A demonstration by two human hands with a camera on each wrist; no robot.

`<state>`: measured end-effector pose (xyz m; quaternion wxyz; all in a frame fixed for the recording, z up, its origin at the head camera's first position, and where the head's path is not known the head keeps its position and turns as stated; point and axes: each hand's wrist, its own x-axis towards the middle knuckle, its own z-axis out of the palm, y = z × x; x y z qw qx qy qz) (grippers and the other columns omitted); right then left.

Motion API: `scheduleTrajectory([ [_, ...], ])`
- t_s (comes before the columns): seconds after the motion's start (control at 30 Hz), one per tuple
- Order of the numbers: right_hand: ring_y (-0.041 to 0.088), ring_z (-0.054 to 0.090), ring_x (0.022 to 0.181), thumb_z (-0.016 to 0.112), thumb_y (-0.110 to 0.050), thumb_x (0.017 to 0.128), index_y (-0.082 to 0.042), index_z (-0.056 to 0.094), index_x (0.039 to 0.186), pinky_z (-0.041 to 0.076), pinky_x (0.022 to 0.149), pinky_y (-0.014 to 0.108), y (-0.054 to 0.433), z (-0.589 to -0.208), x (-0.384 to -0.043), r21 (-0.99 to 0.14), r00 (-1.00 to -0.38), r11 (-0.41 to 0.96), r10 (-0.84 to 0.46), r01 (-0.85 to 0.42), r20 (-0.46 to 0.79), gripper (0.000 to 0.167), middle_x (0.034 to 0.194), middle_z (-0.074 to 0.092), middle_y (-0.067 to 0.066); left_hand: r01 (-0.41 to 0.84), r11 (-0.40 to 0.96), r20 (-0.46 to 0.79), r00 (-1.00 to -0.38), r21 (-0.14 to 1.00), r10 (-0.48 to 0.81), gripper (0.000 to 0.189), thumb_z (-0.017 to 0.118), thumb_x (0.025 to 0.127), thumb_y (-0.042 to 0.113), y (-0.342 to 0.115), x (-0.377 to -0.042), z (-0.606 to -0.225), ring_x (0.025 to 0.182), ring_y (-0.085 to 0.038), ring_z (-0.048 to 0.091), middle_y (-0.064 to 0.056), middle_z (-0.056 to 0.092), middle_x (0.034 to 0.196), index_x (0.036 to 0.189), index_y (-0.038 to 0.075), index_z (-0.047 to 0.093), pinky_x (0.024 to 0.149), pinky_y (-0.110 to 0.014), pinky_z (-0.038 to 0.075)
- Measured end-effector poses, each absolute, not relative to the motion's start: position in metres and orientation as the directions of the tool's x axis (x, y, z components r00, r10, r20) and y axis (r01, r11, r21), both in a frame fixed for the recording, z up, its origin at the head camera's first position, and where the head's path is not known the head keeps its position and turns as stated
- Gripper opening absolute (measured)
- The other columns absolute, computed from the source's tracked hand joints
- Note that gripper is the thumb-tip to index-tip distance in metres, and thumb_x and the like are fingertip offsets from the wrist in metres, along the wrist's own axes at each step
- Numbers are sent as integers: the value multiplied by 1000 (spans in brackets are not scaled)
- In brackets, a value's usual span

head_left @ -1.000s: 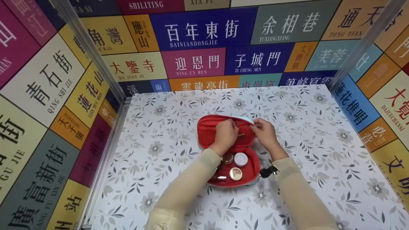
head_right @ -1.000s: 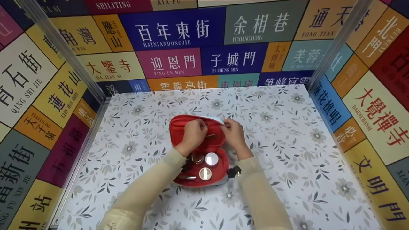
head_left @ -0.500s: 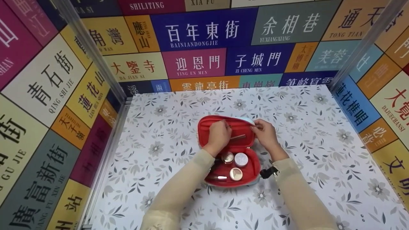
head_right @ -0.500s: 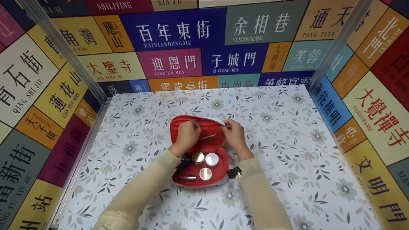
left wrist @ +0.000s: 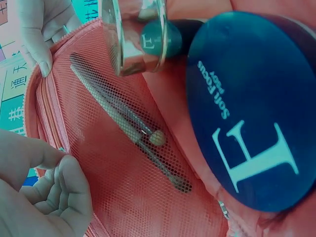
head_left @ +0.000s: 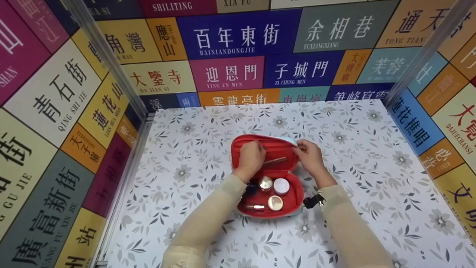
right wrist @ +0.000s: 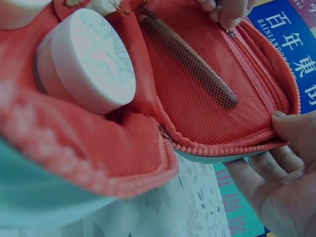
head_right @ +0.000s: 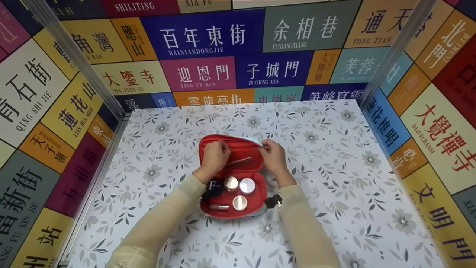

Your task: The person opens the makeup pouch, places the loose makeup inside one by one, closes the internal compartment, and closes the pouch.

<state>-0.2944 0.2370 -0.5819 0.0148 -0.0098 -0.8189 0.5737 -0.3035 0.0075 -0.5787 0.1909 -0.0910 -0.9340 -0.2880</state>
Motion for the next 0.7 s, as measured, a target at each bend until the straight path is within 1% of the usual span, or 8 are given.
scheduleTrajectory([
  [0.13,10,73,88,67,-10,104,4,70,122,63,74,25,238,-581,-293,-944,-999,329,31,3,8,23,113,76,27,276,799,384,-921,534,62,36,67,86,8,6,-299,-570,61,-26,65,-1,56,55,56,17,49,61,-50,55],
  [0.17,10,73,89,67,-10,104,5,69,122,63,74,26,238,-581,-293,-944,-1000,329,25,0,9,24,114,75,28,272,794,371,-926,544,63,37,67,86,6,6,-296,-565,61,-28,65,-2,55,55,56,16,49,65,-49,57],
  [0.33,6,72,86,67,-10,104,6,69,121,62,72,23,238,-582,-295,-946,-1000,325,21,-5,12,23,114,75,29,244,805,334,-941,540,60,39,67,88,5,7,-296,-562,63,-30,66,-3,54,55,57,16,47,67,-46,57],
  [0.47,2,71,83,67,-8,103,5,70,118,61,71,20,238,-582,-295,-943,-999,334,32,-4,16,20,111,76,26,257,819,369,-927,513,59,37,66,87,9,6,-305,-579,61,-26,65,1,54,55,56,19,48,60,-50,54],
  [0.57,1,71,84,67,-9,103,4,70,118,61,71,20,239,-582,-295,-935,-999,354,25,-12,22,19,110,77,24,254,812,378,-925,525,45,37,64,87,11,4,-320,-604,58,-22,61,4,51,54,56,21,47,57,-46,50],
  [0.63,2,71,84,66,-9,103,3,70,118,61,71,21,238,-582,-294,-932,-999,361,23,-13,22,19,110,76,24,250,801,374,-927,543,36,37,64,87,11,3,-327,-616,57,-21,59,5,50,54,56,22,47,57,-41,50],
  [0.7,2,71,83,66,-9,104,3,70,118,62,72,22,238,-583,-294,-931,-1000,364,19,-16,24,19,111,76,24,254,795,386,-922,551,27,37,64,87,12,1,-331,-625,56,-19,56,6,47,53,56,23,47,58,-39,51],
])
